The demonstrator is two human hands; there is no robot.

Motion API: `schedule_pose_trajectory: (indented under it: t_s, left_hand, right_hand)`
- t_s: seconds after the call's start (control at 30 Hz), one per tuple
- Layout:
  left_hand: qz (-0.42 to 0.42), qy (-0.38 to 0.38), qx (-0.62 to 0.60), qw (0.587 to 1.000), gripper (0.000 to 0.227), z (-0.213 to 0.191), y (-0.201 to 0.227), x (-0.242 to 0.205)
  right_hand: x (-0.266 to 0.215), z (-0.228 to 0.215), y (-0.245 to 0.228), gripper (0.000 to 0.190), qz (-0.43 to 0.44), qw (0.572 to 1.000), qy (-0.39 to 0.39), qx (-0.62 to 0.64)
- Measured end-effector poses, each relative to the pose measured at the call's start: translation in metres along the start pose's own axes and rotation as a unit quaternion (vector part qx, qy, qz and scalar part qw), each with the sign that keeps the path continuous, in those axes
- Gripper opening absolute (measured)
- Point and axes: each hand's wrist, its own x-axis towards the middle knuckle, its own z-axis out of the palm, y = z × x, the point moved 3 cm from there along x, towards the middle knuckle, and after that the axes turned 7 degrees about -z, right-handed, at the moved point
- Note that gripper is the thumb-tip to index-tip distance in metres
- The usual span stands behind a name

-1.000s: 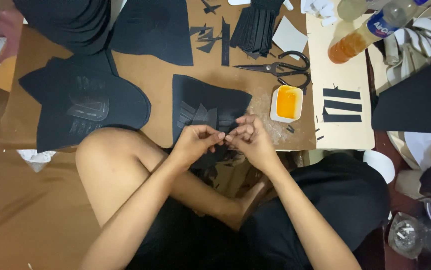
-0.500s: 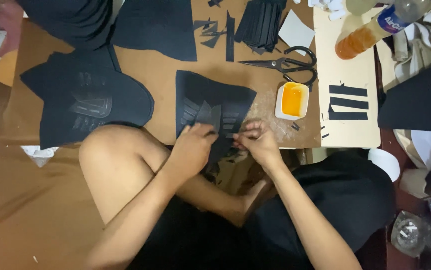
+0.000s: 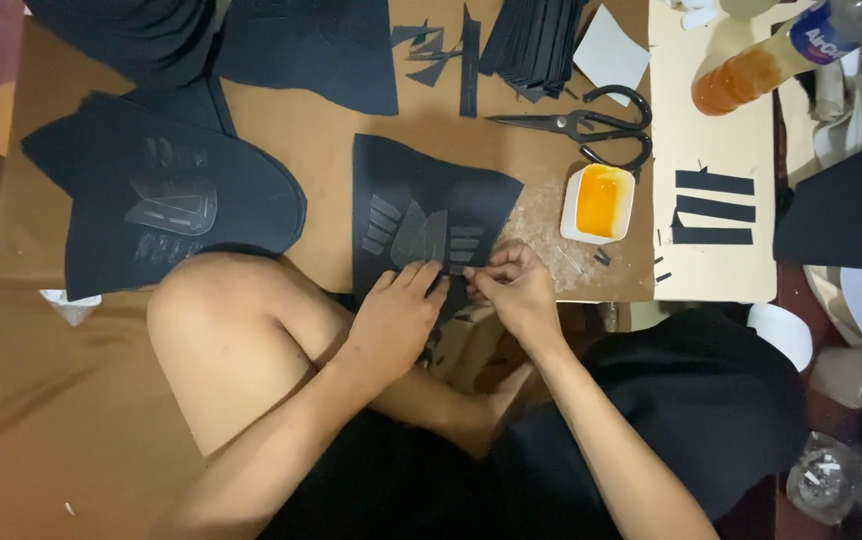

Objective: Assembling leather components by gluing decorative strips onto a base and trimming the excess with scissors.

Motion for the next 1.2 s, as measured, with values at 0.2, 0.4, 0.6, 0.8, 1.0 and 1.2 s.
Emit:
schedule_pose_trajectory:
  t_s: [0.2,0.4,0.6,0.8,1.0,1.2]
  left_hand:
    - [-0.007,-0.003,-0.004,1.0,0.044,-0.002,0.002,0.0]
    - [-0.009,0.047,0.011,0.999,0.046,-0.001,0.005,0.0]
    - [-0.013,0.035,0.032,0.999,0.048,-0.005,0.008,0.0]
    - [-0.023,-0.012,0.051,0.998,0.051,0.005,0.013,-0.001]
    - [0.01,0.035,0.096,0.995,0.035,-0.01,0.02,0.001]
    - [0.019,0.009,0.087,0.996,0.043,0.011,0.018,-0.002]
  right_hand:
    - [0.008,-0.004,0.011,0.038,-0.014,0.997,0.007,-0.076]
    - [-0.005,0.0,-0.013,0.036,-0.002,0.997,0.004,-0.075]
    - [-0.003,0.002,-0.01,0.036,-0.001,0.998,0.008,-0.069]
    - [0.001,-0.001,-0.006,0.036,0.014,0.993,0.021,-0.118]
    - [-0.008,-0.005,-0.024,0.035,0.007,0.99,0.023,-0.136]
    - [-0.015,-0.007,-0.037,0.041,0.02,0.997,0.028,-0.066]
